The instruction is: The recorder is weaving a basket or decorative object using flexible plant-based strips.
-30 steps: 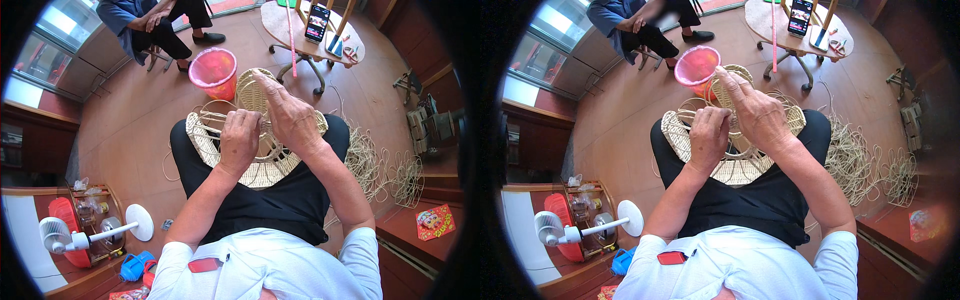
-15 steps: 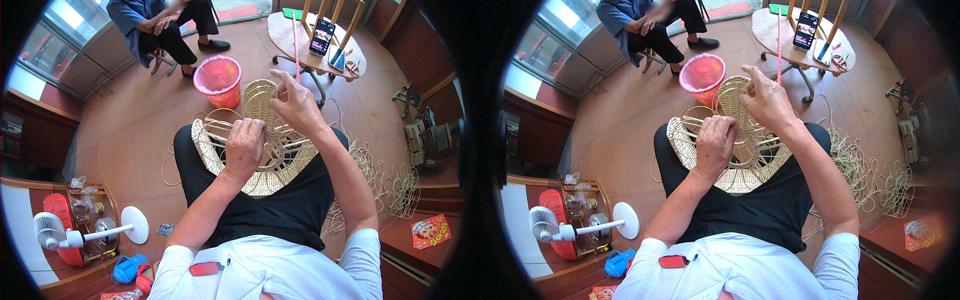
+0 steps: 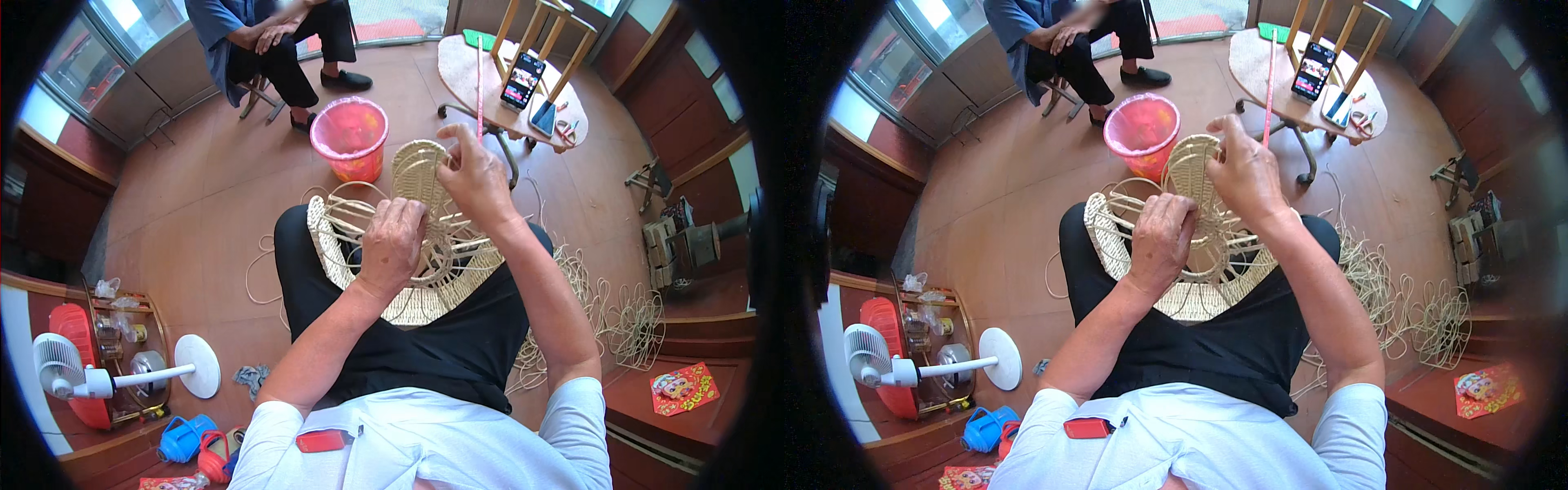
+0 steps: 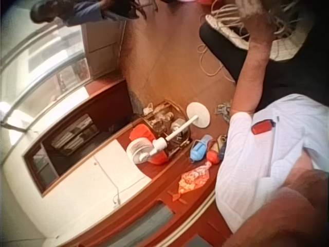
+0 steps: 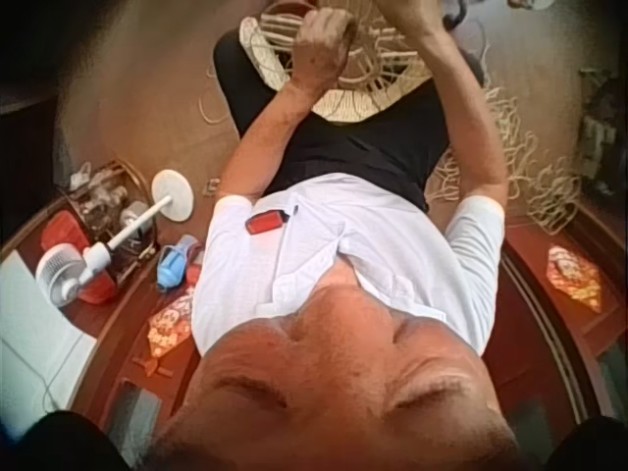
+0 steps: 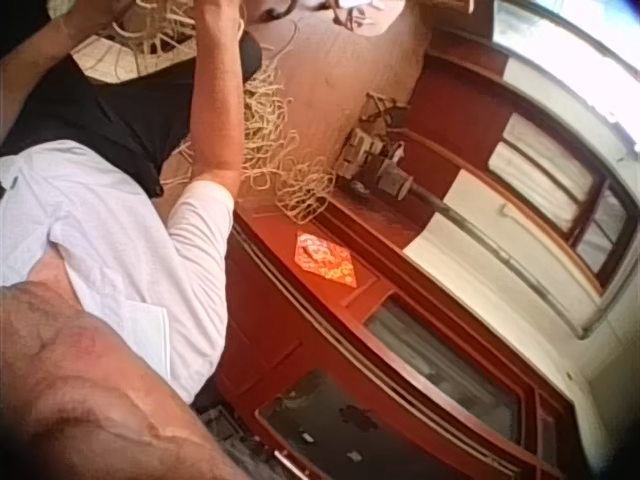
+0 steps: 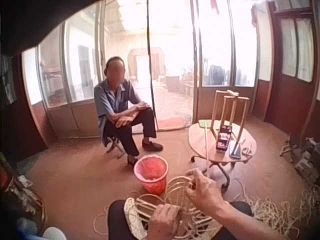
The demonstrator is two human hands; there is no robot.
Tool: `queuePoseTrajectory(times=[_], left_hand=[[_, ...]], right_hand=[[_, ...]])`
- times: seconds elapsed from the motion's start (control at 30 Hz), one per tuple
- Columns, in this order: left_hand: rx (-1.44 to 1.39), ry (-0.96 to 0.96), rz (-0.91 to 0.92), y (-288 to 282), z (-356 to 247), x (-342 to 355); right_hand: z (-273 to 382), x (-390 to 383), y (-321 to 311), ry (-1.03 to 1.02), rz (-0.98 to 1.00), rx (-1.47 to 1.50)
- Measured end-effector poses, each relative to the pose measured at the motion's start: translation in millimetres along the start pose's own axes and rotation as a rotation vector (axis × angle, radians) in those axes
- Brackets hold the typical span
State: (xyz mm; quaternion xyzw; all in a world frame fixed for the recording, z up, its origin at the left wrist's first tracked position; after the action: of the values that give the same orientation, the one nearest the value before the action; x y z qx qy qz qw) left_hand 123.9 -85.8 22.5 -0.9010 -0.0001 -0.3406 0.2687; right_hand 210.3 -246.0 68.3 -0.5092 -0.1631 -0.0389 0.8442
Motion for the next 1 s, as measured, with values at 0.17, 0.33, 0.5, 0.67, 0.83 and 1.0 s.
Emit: queuePoseTrajectory(times=[0.17,0.33,0.5,0.67,0.83,1.0], left_hand=[[0.014,0.010,-0.037,-1.1,0.0,-0.7],[0.020,0.001,-0.029,1.3,4.9,-2.0],[0.028,-0.008,-0.020,4.7,7.8,-3.6],[0.044,0.000,-0.017,5.0,6.3,-3.6],[0.065,0.003,-0.032,4.0,5.2,-4.9],[0.037,0.001,-0.026,3.5,6.7,-5.1]], right_hand=[[9.8,-2.8,1.8,-0.331,-0.304,-0.217],[10.2,-10.4,2.9,-0.361,-0.347,-0.284],[8.7,-10.2,0.7,-0.345,-0.324,-0.304],[1.5,4.4,2.3,-0.132,-0.048,-0.143],[8.9,4.1,3.4,-0.181,-0.098,-0.267],[9.2,9.3,7.4,-0.187,-0.079,-0.269]])
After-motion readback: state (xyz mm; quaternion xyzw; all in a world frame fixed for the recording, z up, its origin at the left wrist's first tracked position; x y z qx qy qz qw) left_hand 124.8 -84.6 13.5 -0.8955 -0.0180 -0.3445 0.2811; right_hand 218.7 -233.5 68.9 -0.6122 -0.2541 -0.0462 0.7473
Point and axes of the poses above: each hand's wrist, its own x-axis towards the middle knuckle, its own y-axis out of the palm, z = x × y, the point moved 4 cm from there along x, towards the middle knuckle, and after that the axes turned 15 degrees about -x, right-handed, at the moved point
